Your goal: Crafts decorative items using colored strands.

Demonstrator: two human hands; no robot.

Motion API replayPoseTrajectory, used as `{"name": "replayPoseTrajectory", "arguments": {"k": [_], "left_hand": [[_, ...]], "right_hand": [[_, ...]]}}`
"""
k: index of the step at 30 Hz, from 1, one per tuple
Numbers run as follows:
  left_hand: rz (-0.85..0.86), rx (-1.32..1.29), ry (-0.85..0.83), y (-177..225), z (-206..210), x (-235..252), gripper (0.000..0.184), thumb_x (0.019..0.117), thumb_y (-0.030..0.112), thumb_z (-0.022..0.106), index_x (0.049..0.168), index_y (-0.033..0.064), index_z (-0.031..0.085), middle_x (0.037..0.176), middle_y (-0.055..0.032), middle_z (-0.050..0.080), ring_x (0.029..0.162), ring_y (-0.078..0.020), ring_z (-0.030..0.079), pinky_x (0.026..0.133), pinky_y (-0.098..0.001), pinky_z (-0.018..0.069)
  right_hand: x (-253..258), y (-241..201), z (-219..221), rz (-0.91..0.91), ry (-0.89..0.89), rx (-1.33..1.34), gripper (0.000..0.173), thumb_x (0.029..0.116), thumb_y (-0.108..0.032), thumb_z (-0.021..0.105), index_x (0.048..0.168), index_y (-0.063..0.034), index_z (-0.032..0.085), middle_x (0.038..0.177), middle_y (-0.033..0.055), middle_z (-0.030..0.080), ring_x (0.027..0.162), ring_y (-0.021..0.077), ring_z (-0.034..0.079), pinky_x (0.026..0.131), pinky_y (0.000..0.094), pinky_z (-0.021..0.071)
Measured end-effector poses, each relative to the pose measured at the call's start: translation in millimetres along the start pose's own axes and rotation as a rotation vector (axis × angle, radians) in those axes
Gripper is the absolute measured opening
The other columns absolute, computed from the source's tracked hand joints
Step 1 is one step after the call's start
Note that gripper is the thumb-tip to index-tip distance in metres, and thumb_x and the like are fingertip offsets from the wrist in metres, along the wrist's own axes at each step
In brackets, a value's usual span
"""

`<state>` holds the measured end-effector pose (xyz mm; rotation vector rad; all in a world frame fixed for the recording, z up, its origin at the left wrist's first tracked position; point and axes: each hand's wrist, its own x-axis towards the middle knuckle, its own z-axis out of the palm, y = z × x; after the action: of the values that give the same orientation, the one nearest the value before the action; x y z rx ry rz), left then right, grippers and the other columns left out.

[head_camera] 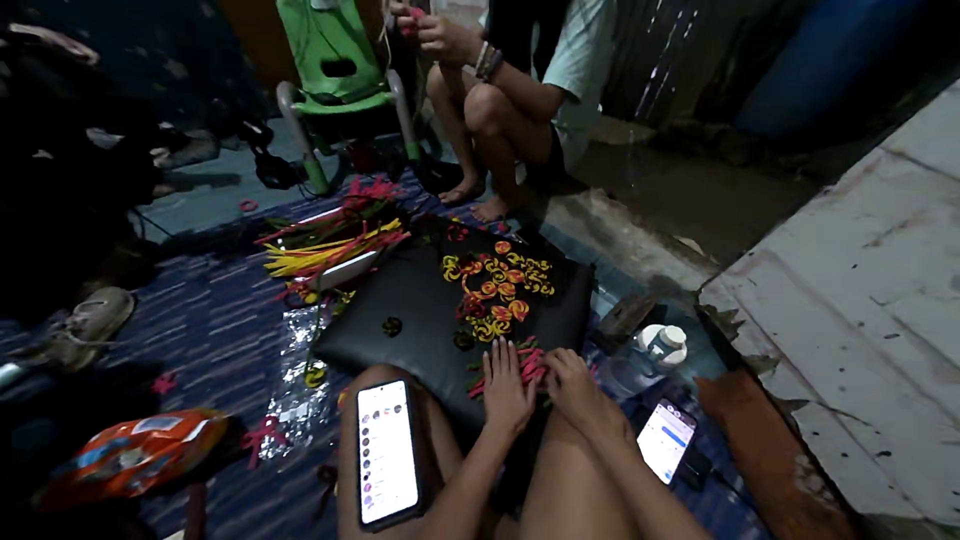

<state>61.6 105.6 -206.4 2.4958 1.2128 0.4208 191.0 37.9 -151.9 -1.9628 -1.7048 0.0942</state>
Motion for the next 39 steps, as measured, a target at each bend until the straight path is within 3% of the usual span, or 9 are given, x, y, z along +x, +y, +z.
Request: {"name": "replayPoseTrajectory", "arguments": {"k": [3,6,10,13,20,24,28,33,39], "left_hand": [[-0.089,-0.008,-0.207,10.5,-22.3,2.3,0.119,0.0842,0.070,0.064,0.161,-0.0052,0.012,0.168,-0.0275,0.008,0.158,-0.0387,0.006,0.127,-0.0519,0.0059],[-0.115,-0.002,-0.323,3.5,-33.8,7.5,0.144,0.0672,0.069,0.081,0.161,-0.0054,0.002,0.167,-0.0317,-0.002,0.157,-0.0429,0.000,0.127,-0.0518,0.0040],[-0.078,0.003,-0.445,-7.6,-26.2,1.7,0.120,0.0886,0.061,0.067,0.161,-0.0041,-0.003,0.168,-0.0269,-0.008,0.158,-0.0390,-0.006,0.126,-0.0531,-0.0025],[0.008,-0.015,-0.347,-12.1,-2.6,-13.4,0.096,0.0982,0.047,0.056,0.162,-0.0045,0.006,0.169,-0.0257,-0.001,0.158,-0.0392,-0.004,0.125,-0.0570,-0.0046],[0.100,-0.097,-0.082,-17.9,19.4,-21.6,0.081,0.1017,0.047,0.053,0.159,-0.0029,0.027,0.167,-0.0205,0.023,0.157,-0.0343,0.017,0.127,-0.0515,0.0083],[0.129,-0.095,-0.030,-11.2,15.2,-24.2,0.068,0.1024,0.038,0.056,0.154,-0.0040,0.040,0.162,-0.0246,0.034,0.154,-0.0374,0.027,0.127,-0.0501,0.0150],[0.024,-0.012,-0.202,11.1,-6.8,-16.5,0.056,0.1029,0.012,0.050,0.155,-0.0025,0.037,0.166,-0.0244,0.025,0.156,-0.0396,0.019,0.127,-0.0532,0.0117],[-0.012,-0.049,-0.210,6.7,5.3,-25.0,0.070,0.1066,0.039,0.047,0.160,-0.0009,0.026,0.168,-0.0238,0.018,0.157,-0.0397,0.014,0.126,-0.0563,0.0074],[-0.013,-0.027,-0.203,9.2,11.4,-26.6,0.066,0.1075,0.037,0.044,0.159,-0.0024,0.030,0.167,-0.0252,0.019,0.157,-0.0405,0.014,0.126,-0.0564,0.0075]], "right_hand": [[9.3,6.1,-13.6,0.063,-0.357,-0.002,0.063,0.0829,-0.009,0.073,0.143,-0.0061,0.057,0.156,0.0183,0.044,0.149,0.0414,0.032,0.116,0.0617,0.0312],[24.4,4.5,-14.5,0.047,-0.679,-0.058,0.103,0.0786,-0.023,0.086,0.161,-0.0068,0.028,0.171,0.0150,0.015,0.158,0.0372,0.009,0.121,0.0634,0.0202],[30.3,-15.9,7.2,0.022,-0.899,-0.252,0.109,0.0843,-0.007,0.078,0.164,-0.0006,0.003,0.172,0.0177,-0.003,0.159,0.0348,-0.001,0.123,0.0600,0.0160],[26.6,-28.5,21.8,0.107,-0.968,-0.336,0.105,0.0896,-0.004,0.070,0.163,-0.0005,-0.006,0.171,0.0195,-0.012,0.159,0.0354,-0.007,0.124,0.0594,0.0132],[22.5,-21.0,6.9,0.099,-0.718,-0.249,0.074,0.0893,0.001,0.067,0.156,-0.0016,0.037,0.156,0.0280,0.039,0.145,0.0469,0.037,0.112,0.0672,0.0338],[20.8,-18.2,7.0,0.135,-0.677,-0.219,0.068,0.0879,0.002,0.070,0.150,0.0040,0.043,0.150,0.0341,0.042,0.139,0.0531,0.041,0.108,0.0689,0.0371],[24.4,-21.0,3.7,0.195,-0.675,-0.209,0.063,0.0896,0.000,0.070,0.147,0.0057,0.045,0.152,0.0330,0.039,0.140,0.0520,0.040,0.108,0.0683,0.0373],[20.6,-14.0,7.3,0.200,-0.591,-0.200,0.066,0.0837,0.002,0.073,0.145,0.0039,0.048,0.153,0.0314,0.041,0.141,0.0514,0.040,0.106,0.0701,0.0367],[15.1,-13.0,3.7,0.204,-0.414,-0.201,0.066,0.0802,0.007,0.074,0.142,0.0034,0.052,0.148,0.0342,0.045,0.138,0.0551,0.041,0.105,0.0740,0.0344]]}}
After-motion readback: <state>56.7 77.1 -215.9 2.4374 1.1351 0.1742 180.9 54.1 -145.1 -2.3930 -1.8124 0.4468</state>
